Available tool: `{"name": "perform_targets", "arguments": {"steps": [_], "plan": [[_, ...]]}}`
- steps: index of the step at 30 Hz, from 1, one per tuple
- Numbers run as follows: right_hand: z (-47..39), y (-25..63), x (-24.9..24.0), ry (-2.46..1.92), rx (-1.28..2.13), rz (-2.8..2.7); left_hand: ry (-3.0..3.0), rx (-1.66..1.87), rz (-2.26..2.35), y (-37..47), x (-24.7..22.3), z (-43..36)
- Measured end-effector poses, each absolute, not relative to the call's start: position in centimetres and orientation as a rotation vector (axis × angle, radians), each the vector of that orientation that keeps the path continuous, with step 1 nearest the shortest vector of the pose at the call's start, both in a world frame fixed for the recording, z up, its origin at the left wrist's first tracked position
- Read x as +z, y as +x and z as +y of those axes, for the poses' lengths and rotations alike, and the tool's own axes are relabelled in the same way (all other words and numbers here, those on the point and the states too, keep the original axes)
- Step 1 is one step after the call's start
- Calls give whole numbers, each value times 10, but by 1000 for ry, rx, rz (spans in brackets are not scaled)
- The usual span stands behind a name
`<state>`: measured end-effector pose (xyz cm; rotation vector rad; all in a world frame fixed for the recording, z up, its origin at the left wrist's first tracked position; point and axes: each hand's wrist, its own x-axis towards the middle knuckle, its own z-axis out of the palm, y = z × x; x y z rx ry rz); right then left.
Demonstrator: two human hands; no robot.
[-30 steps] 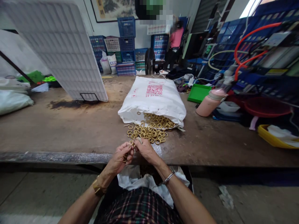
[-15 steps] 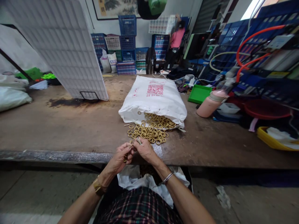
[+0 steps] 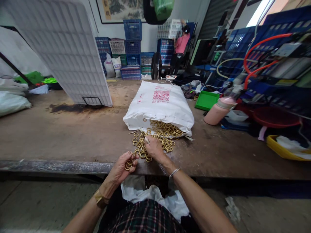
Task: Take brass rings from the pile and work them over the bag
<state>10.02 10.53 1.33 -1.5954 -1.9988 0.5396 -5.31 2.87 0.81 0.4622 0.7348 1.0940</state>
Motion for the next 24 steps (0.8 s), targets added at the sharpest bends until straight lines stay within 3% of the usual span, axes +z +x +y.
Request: {"name": "perform_targets", "arguments": {"steps": [5,14,24], "plan": [[156,121,17,-1874,161,-2132,422,1105,770,-58,7,30],[186,115,1,-1868,231,-2359,289,1041,694,-68,-1,38],[179,123,-4,-1785,224,-2190,360,1059,777,-65,-7,50]]}}
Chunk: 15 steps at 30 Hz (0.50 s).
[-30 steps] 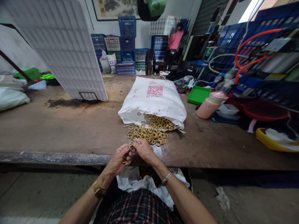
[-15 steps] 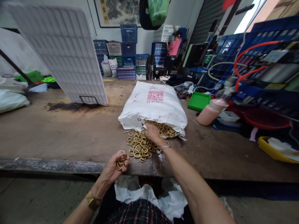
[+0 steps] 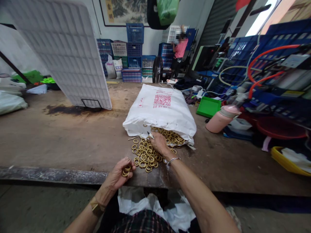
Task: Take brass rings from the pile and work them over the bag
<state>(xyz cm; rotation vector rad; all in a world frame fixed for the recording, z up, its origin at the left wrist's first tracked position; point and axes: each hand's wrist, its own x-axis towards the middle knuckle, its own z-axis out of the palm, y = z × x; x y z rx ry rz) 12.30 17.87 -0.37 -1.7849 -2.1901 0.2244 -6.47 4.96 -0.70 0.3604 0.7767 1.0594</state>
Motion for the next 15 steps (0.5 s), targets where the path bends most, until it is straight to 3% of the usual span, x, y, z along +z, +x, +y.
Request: {"name": "perform_targets", "arguments": {"steps": [15], "plan": [[123,105,-2,-1403,674,-1739,718,1181,1053,-34,-11,89]]}}
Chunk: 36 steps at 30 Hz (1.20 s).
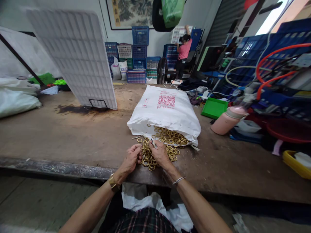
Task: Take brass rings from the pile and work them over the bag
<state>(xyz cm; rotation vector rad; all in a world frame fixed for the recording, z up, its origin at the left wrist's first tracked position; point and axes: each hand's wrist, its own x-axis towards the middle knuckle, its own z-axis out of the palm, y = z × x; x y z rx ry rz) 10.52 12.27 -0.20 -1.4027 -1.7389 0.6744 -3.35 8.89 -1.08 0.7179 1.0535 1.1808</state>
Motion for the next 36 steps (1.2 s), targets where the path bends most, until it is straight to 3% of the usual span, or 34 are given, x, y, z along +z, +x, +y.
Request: {"name": "perform_targets", "arguments": {"steps": [7,28,36], "plan": [[103,94,2,-1332,921,-1695,761,1175,1031,-32,-4,82],[96,87,-3,-1376,1055,-1682,821,1094,955,-37,-4,63],[81,92,10,-1575,526,-2202,813,1150,927,-40,3,61]]}}
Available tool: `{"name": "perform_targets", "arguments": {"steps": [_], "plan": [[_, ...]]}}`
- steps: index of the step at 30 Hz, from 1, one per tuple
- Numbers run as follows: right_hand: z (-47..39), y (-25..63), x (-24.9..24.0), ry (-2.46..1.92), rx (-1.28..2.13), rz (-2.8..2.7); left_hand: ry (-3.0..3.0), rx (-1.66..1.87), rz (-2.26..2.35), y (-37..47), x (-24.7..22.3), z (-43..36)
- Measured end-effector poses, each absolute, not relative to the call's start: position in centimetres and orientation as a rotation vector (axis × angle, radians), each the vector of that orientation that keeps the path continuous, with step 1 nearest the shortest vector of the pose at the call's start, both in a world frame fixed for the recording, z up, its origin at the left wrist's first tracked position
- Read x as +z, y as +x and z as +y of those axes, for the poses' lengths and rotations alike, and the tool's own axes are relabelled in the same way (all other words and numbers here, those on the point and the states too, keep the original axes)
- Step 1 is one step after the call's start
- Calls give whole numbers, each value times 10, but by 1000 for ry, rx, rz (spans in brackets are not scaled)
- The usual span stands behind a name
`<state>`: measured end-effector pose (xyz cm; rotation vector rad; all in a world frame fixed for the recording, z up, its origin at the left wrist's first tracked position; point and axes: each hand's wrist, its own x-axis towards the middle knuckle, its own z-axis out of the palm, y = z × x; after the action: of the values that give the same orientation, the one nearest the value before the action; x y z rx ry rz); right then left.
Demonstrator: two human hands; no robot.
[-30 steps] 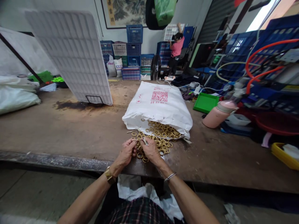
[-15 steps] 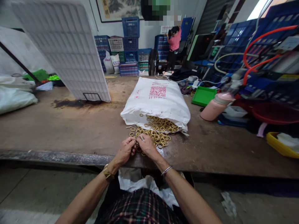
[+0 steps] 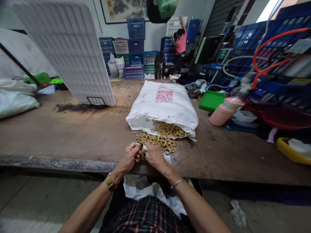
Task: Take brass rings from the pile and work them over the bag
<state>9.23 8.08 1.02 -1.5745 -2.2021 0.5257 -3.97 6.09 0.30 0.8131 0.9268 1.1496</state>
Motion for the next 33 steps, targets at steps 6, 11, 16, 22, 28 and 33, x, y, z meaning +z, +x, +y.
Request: {"name": "perform_targets", "arguments": {"steps": [6,11,16,22,28,33], "plan": [[76,88,15,-1672,413,-2396,845,1154,982,-39,6,59],[75,86,17,-1740,352,-2412,879,1152,1046,-39,4,59],[74,83,22,-1808,346,-2456,921,1154,1093,-38,4,59],[85,94,17,-1892,325,-2417,994,1134,1000,-40,20,49],[95,93,14,-1631,655,-1982,826,1161,873,-42,24,51],[90,81,7,-1350,1321,-1587,688,1120,813,-43,12,52]]}}
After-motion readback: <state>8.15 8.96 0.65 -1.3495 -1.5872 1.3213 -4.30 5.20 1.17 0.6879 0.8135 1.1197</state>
